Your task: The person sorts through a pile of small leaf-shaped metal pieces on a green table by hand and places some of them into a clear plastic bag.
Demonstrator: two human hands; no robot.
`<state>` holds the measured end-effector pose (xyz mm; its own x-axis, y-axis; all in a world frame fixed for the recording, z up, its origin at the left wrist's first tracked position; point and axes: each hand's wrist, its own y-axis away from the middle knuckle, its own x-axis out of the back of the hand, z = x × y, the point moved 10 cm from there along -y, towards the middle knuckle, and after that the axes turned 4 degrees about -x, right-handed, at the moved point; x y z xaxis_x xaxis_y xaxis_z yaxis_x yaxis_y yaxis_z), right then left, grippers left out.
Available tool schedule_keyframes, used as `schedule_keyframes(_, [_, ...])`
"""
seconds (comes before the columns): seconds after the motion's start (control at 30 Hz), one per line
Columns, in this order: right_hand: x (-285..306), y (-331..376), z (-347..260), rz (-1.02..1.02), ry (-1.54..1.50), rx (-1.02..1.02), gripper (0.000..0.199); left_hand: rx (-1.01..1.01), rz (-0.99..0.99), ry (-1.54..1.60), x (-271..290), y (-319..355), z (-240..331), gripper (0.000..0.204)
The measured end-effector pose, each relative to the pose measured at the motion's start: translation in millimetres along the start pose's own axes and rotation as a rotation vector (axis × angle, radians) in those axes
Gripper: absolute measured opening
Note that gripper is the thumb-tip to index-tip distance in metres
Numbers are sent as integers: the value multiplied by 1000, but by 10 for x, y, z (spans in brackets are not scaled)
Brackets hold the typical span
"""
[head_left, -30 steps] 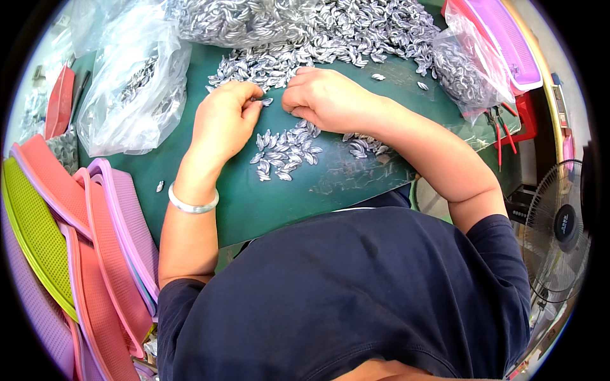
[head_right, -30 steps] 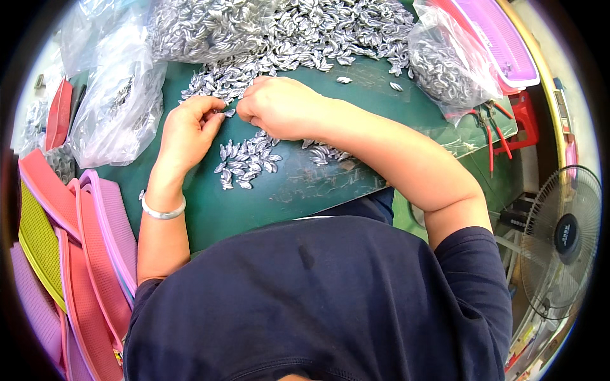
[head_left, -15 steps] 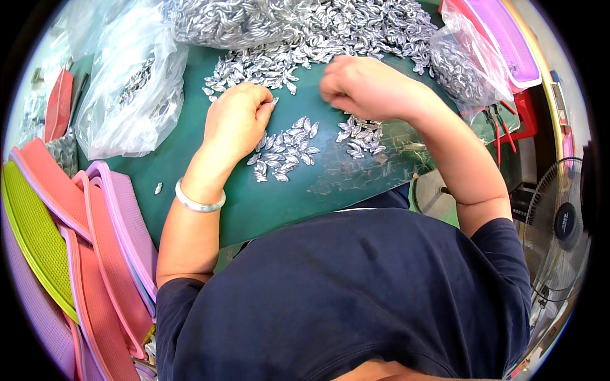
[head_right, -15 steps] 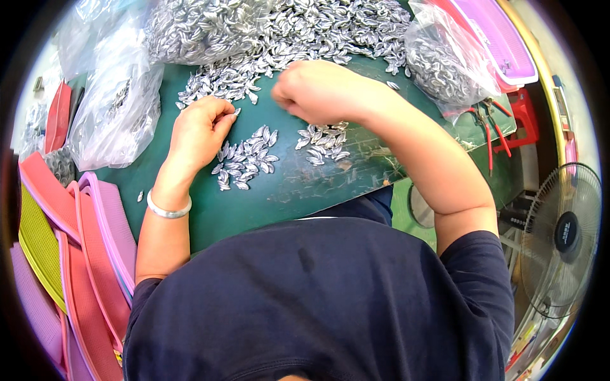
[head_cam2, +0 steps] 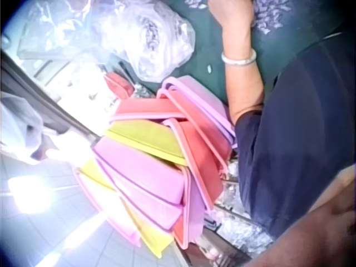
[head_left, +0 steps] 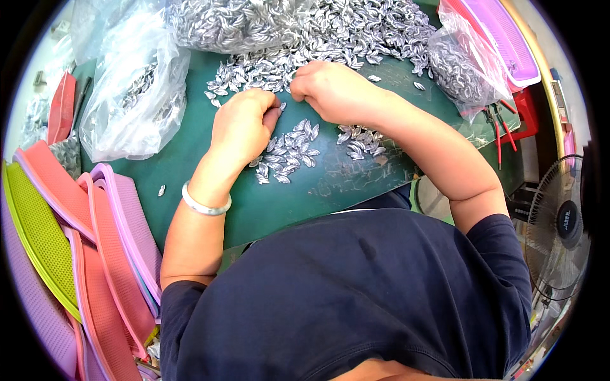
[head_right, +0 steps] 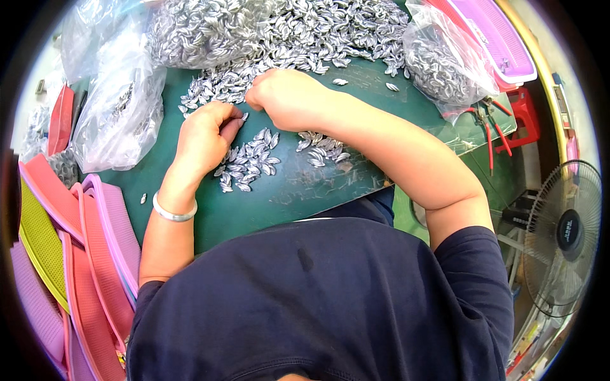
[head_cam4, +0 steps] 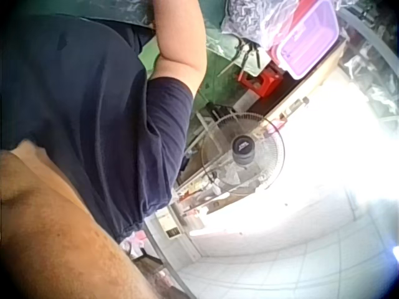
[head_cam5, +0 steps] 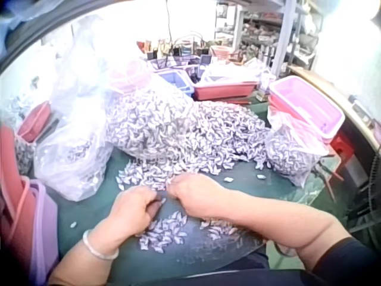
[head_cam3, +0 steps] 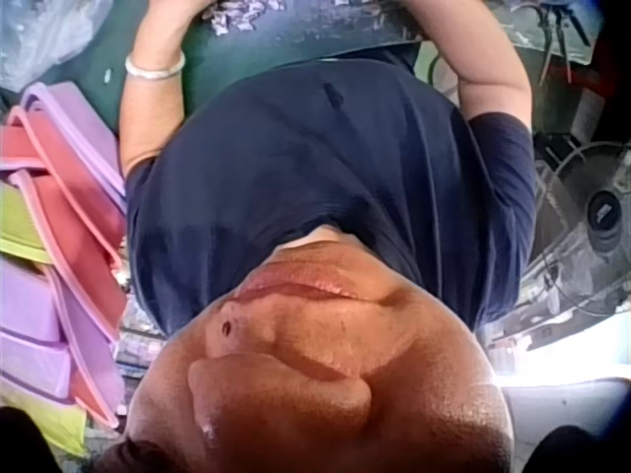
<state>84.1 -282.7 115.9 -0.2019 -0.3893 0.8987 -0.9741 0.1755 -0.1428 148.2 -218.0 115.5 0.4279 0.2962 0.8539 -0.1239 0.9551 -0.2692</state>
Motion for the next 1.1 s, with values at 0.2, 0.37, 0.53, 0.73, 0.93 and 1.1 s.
schedule_keyframes(0.2, [77,9,-93,159,8,143,18,8,12,-25,53,14,-50,10])
schedule_keyframes(0.37, [42,27,-163,50,-109,170,19,70,50,4,167,43,-127,10])
schedule_keyframes(0.53, [150,70,-56,104,-176,73,17,63,80,34,198,38,-138,10])
schedule_keyframes(0.73, [283,144,67,223,-85,30,18,-34,73,56,158,-123,107,10])
schedule_keyframes(0.93, [454,288,235,227,-53,-46,19,-167,-41,-2,-225,-434,498,11])
schedule_keyframes(1.1, [486,482,367,196,-4,-89,22,-209,6,5,-203,-477,485,13])
